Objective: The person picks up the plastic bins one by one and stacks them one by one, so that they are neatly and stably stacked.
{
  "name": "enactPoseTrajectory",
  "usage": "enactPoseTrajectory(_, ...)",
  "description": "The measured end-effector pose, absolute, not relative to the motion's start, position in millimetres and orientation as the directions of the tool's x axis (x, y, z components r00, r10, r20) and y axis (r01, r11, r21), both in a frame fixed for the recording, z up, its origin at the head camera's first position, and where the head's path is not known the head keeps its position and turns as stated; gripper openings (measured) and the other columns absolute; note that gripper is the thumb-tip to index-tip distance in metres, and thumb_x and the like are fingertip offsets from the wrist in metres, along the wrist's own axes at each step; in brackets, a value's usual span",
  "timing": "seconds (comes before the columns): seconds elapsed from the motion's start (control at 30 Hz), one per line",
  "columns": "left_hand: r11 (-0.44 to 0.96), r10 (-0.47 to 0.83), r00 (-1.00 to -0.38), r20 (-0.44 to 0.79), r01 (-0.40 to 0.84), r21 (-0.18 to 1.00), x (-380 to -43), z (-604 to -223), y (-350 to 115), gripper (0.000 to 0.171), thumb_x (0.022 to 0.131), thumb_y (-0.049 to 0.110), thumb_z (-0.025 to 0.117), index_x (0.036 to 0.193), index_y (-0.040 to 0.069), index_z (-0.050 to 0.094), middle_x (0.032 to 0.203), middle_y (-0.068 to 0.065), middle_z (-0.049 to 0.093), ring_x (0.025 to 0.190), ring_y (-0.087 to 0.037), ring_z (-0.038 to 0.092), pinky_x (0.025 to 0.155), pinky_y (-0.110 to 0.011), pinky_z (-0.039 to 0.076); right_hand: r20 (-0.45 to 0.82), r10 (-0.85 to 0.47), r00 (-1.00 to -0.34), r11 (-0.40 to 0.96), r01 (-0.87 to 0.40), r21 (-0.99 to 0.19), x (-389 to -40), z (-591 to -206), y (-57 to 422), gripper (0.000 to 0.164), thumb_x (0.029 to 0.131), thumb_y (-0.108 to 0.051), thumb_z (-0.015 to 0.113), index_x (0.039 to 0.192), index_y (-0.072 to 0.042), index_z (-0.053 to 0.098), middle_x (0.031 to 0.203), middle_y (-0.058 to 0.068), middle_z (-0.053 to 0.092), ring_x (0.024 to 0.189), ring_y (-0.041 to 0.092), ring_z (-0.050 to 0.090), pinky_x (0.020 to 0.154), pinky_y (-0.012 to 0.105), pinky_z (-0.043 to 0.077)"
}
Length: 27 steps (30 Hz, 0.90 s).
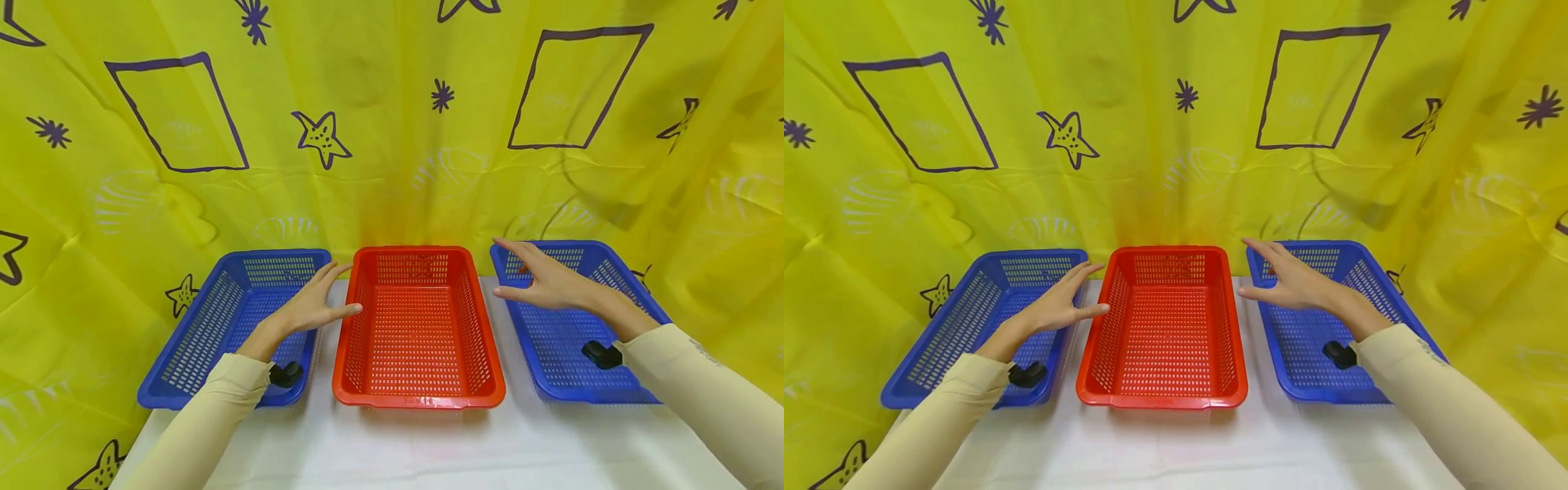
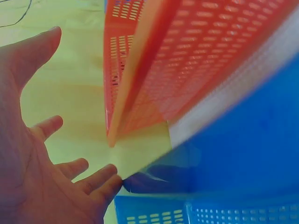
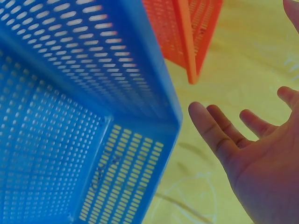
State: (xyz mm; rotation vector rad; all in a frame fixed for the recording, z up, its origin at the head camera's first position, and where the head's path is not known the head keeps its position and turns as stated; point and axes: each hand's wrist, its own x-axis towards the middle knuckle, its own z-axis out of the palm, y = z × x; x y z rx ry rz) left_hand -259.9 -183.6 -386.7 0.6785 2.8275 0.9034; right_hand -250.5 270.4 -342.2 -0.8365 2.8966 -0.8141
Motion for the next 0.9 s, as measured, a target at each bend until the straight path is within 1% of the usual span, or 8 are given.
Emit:
enactPoseTrajectory(0.13,0.677,0.453,-0.891,0.035,0.369,0.638,-259,-384,-180,0.093,0.091,0.050,0.073,0.164,0.017,0.024,0.167,-0.018,0.021,0.146,-0.045,0.035,0.114,-0.065,0.035,0.066,-0.496,-0.866,0.709,-0.448,-0.544,-252,-340,264,0.092,0.097,-0.040,0.072,0.166,-0.019,0.016,0.159,0.026,0.030,0.117,0.041,0.060,0.087,0.055,0.058)
enactPoseTrajectory(0.2,0.649,0.458,-0.889,0.012,0.344,0.678,-259,-382,-179,0.094,0.092,0.049,0.073,0.164,0.018,0.022,0.166,-0.017,0.023,0.142,-0.044,0.040,0.112,-0.063,0.039,0.043,-0.497,-0.867,0.701,-0.429,-0.570,-253,-340,261,0.092,0.097,-0.039,0.071,0.166,-0.020,0.014,0.159,0.026,0.030,0.116,0.040,0.061,0.087,0.054,0.058)
enactPoseTrajectory(0.27,0.632,0.455,-0.890,-0.019,0.308,0.711,-259,-380,-177,0.094,0.092,0.049,0.074,0.165,0.021,0.021,0.166,-0.017,0.023,0.141,-0.044,0.041,0.111,-0.061,0.041,0.027,-0.499,-0.866,0.691,-0.417,-0.590,-254,-340,258,0.091,0.098,-0.038,0.071,0.166,-0.020,0.013,0.159,0.025,0.030,0.113,0.037,0.063,0.086,0.051,0.059)
enactPoseTrajectory(0.43,0.615,0.444,-0.893,-0.073,0.244,0.750,-261,-381,-180,0.095,0.093,0.048,0.073,0.165,0.019,0.019,0.166,-0.022,0.022,0.137,-0.048,0.047,0.104,-0.061,0.048,-0.015,-0.517,-0.856,0.659,-0.387,-0.645,-257,-344,250,0.091,0.098,-0.036,0.071,0.166,-0.017,0.013,0.159,0.029,0.029,0.095,0.025,0.068,0.078,0.040,0.060)
enactPoseTrajectory(0.57,0.587,0.452,-0.885,-0.108,0.204,0.783,-260,-383,-182,0.094,0.093,0.044,0.075,0.165,0.018,0.019,0.166,-0.024,0.021,0.137,-0.048,0.047,0.103,-0.061,0.049,-0.085,-0.529,-0.844,0.623,-0.319,-0.715,-258,-350,247,0.092,0.098,-0.034,0.071,0.166,-0.017,0.011,0.158,0.035,0.025,0.079,0.022,0.070,0.076,0.041,0.061)
enactPoseTrajectory(0.67,0.557,0.464,-0.877,-0.128,0.176,0.811,-259,-385,-185,0.094,0.094,0.039,0.076,0.165,0.018,0.018,0.166,-0.025,0.020,0.137,-0.046,0.047,0.103,-0.061,0.049,-0.133,-0.533,-0.835,0.596,-0.260,-0.759,-259,-355,245,0.094,0.098,-0.031,0.072,0.165,-0.017,0.009,0.157,0.037,0.024,0.075,0.024,0.072,0.079,0.047,0.061)
enactPoseTrajectory(0.77,0.519,0.476,-0.869,-0.137,0.152,0.841,-259,-387,-186,0.094,0.094,0.033,0.076,0.165,0.017,0.016,0.165,-0.027,0.019,0.135,-0.045,0.050,0.102,-0.058,0.051,-0.167,-0.544,-0.822,0.568,-0.215,-0.794,-260,-360,243,0.094,0.098,-0.028,0.072,0.165,-0.014,0.008,0.156,0.039,0.023,0.077,0.028,0.073,0.080,0.050,0.062)
enactPoseTrajectory(0.9,0.463,0.486,-0.862,-0.145,0.113,0.879,-259,-388,-186,0.095,0.094,0.023,0.077,0.165,0.017,0.016,0.162,-0.028,0.022,0.128,-0.043,0.056,0.098,-0.055,0.055,-0.203,-0.555,-0.807,0.542,-0.165,-0.824,-259,-365,241,0.095,0.098,-0.026,0.073,0.165,-0.010,0.007,0.153,0.041,0.026,0.082,0.034,0.074,0.075,0.049,0.063)
